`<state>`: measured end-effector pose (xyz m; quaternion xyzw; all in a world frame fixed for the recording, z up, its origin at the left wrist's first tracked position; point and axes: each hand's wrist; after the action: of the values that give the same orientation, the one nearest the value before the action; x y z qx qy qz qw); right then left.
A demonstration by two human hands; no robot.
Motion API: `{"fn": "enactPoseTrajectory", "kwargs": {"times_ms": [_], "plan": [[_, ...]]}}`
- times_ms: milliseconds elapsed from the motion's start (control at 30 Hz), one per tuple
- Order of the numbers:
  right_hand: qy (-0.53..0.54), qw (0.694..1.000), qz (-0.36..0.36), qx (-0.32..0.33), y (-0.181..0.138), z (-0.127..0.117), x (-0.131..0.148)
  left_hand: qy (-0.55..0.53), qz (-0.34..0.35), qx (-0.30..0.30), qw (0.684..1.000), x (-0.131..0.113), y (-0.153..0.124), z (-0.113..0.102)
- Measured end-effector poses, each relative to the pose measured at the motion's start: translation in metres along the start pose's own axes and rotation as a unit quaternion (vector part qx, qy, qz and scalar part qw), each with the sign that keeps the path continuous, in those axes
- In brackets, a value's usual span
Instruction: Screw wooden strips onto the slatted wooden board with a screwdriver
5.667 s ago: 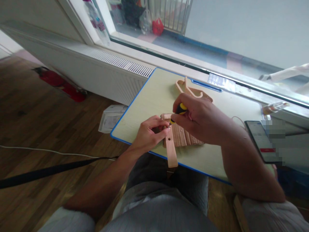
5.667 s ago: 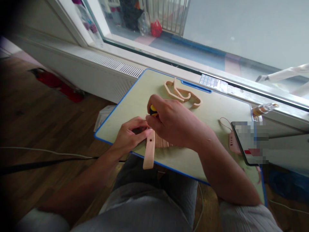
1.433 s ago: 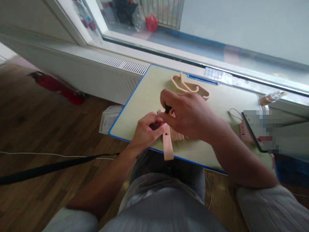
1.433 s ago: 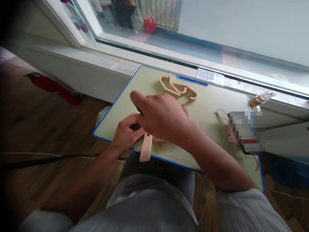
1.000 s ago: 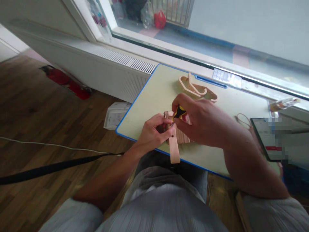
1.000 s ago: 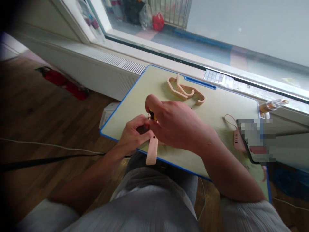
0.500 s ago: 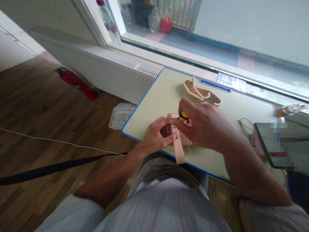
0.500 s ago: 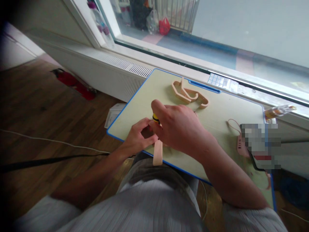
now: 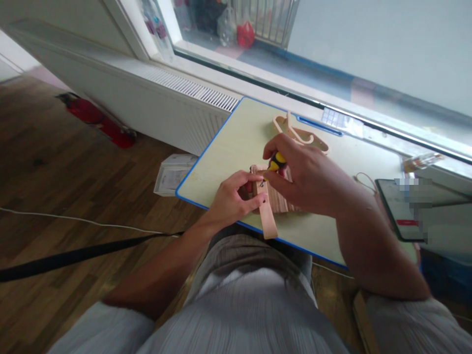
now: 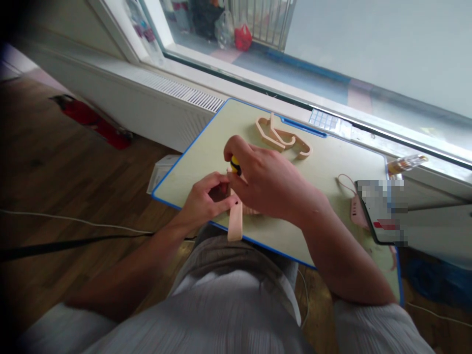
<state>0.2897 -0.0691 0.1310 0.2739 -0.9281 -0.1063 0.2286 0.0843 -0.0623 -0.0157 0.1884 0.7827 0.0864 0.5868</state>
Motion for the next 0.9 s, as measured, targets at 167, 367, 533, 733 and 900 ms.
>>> {"fn": "enactPoseTrajectory", "kwargs": {"times_ms": [167, 367, 533, 733, 900], "plan": [[-0.035, 0.999, 0.003, -0.022, 0.0003, 0.0028, 0.0, -0.016, -0.019, -0.008, 1.0, 0.0017, -0.0018, 0.003], [-0.048, 0.999, 0.016, -0.012, 0.0008, 0.0018, 0.0014, -0.032, -0.048, -0.015, 0.998, -0.0004, -0.0022, 0.0047], [-0.013, 1.0, 0.002, 0.012, -0.0005, -0.0043, -0.0001, -0.026, -0.041, -0.013, 0.999, -0.0007, -0.0013, 0.0032], [-0.027, 1.0, -0.001, -0.003, -0.0003, -0.0019, 0.001, -0.025, -0.049, -0.011, 0.998, 0.001, -0.0011, 0.0042], [-0.067, 0.998, 0.012, -0.016, 0.0023, 0.0048, 0.004, -0.034, -0.052, -0.008, 0.998, 0.0009, -0.0014, 0.0044]]}}
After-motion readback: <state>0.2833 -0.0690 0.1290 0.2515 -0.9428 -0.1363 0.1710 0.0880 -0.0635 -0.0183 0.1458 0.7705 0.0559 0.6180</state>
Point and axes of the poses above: each hand's wrist, its own y-axis towards the middle knuckle, its own z-axis out of the palm, x = y × z, and after that the axes turned 8 degrees about -x, right-handed
